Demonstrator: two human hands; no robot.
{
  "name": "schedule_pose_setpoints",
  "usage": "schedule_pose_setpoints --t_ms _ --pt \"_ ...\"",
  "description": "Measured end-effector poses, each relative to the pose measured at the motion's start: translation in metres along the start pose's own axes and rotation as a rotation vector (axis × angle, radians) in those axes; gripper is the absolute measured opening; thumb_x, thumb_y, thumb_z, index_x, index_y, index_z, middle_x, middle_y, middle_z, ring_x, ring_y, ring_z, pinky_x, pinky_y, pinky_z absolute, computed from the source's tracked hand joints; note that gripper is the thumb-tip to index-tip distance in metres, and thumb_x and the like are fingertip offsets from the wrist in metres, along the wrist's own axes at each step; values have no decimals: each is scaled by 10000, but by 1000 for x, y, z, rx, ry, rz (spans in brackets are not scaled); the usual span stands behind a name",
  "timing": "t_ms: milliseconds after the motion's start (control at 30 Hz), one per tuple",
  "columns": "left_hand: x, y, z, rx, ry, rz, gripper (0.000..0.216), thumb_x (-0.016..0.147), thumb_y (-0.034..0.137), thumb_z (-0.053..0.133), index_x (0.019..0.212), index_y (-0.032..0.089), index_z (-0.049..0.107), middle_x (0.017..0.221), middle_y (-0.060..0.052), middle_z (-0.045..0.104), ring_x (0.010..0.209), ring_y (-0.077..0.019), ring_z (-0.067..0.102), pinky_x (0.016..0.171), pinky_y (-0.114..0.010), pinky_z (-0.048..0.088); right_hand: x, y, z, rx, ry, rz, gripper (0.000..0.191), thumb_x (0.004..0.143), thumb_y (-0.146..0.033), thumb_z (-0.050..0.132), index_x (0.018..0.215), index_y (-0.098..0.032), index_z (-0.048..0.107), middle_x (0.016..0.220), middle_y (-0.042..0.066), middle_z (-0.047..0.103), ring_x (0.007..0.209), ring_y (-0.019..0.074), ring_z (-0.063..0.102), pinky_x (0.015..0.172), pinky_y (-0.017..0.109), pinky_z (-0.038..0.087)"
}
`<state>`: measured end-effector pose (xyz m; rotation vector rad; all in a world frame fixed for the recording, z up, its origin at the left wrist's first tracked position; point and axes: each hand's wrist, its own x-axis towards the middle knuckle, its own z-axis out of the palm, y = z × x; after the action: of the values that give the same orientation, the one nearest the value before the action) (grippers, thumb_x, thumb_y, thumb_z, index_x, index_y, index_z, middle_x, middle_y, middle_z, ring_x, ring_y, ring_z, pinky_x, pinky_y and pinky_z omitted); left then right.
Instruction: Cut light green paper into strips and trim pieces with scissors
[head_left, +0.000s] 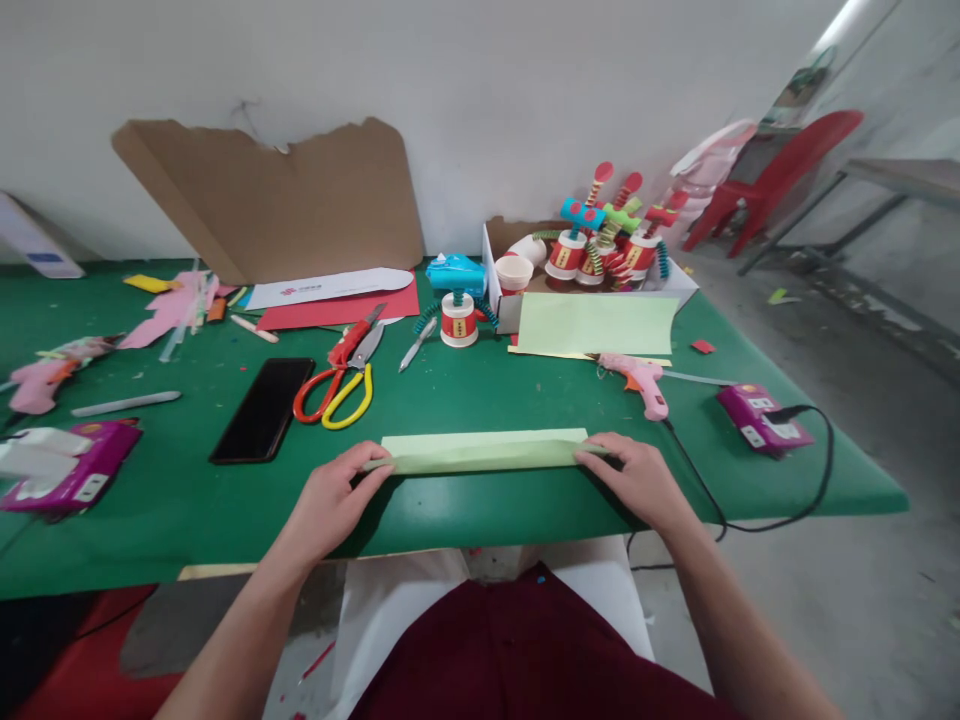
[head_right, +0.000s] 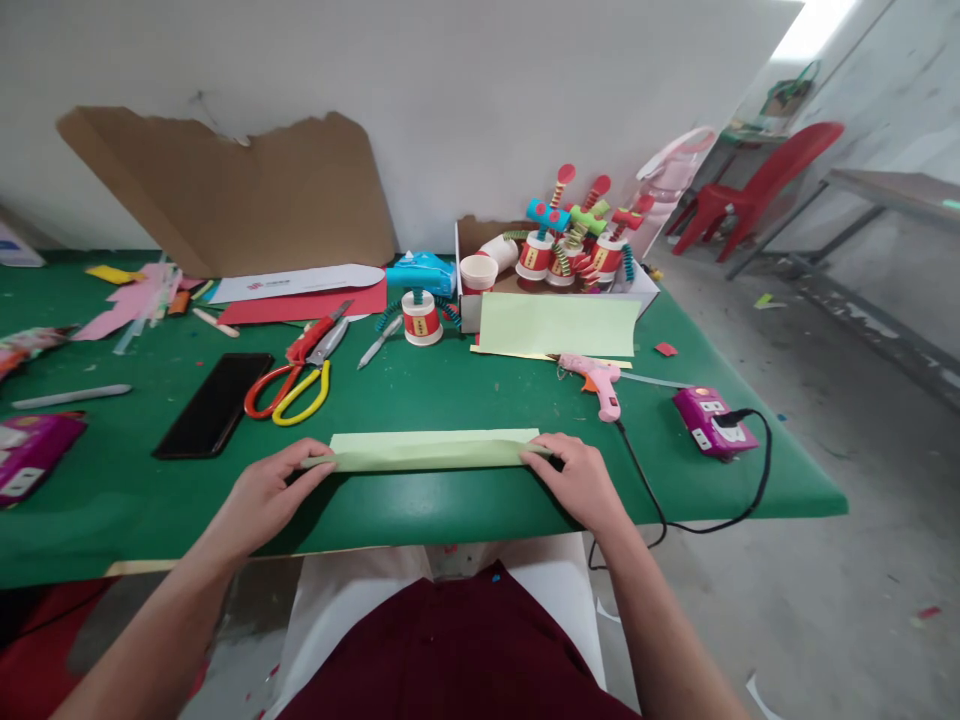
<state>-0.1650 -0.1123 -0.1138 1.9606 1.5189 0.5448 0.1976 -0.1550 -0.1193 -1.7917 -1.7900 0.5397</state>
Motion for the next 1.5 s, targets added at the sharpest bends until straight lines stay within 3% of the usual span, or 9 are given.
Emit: schedule_pose_setpoints --t_ms 233,467,633,1067,1500 --pt "15 10 7 114 101 -162 274 807 476 467 730 218 517 636 43 527 610 -135 486 595 -234 358 6 -5 6 -164 17 80 238 846 -402 515 804 -216 657 710 31 678 654 200 612 646 302 449" --pt "18 17 10 383 48 -38 241 845 392 388 668 230 363 620 -1 485 666 -188 473 622 -281 326 9 -10 10 -330 10 67 224 875 -378 468 825 -220 619 642 13 618 613 190 566 602 275 361" --pt "17 16 12 468 47 -46 275 869 373 376 646 235 294 621 -11 489 661 -196 467 620 -292 320 7 -14 13 -397 32 28 209 899 -349 437 864 -222 599 656 18 621 646 203 572 632 286 352" --pt "17 16 17 645 74 -43 298 914 359 338 643 235 342 646 -34 549 700 -224 506 615 -310 288 3 -15 19 -512 71 18 290 952 -378 342 744 -220 468 614 19 552 588 192 491 606 290 295" --pt "16 17 18 678 83 -56 298 922 353 353 654 229 395 678 -43 590 716 -228 530 599 -307 285 3 -13 23 -545 104 13 295 962 -368 325 763 -216 481 635 32 576 605 197 506 618 298 287"
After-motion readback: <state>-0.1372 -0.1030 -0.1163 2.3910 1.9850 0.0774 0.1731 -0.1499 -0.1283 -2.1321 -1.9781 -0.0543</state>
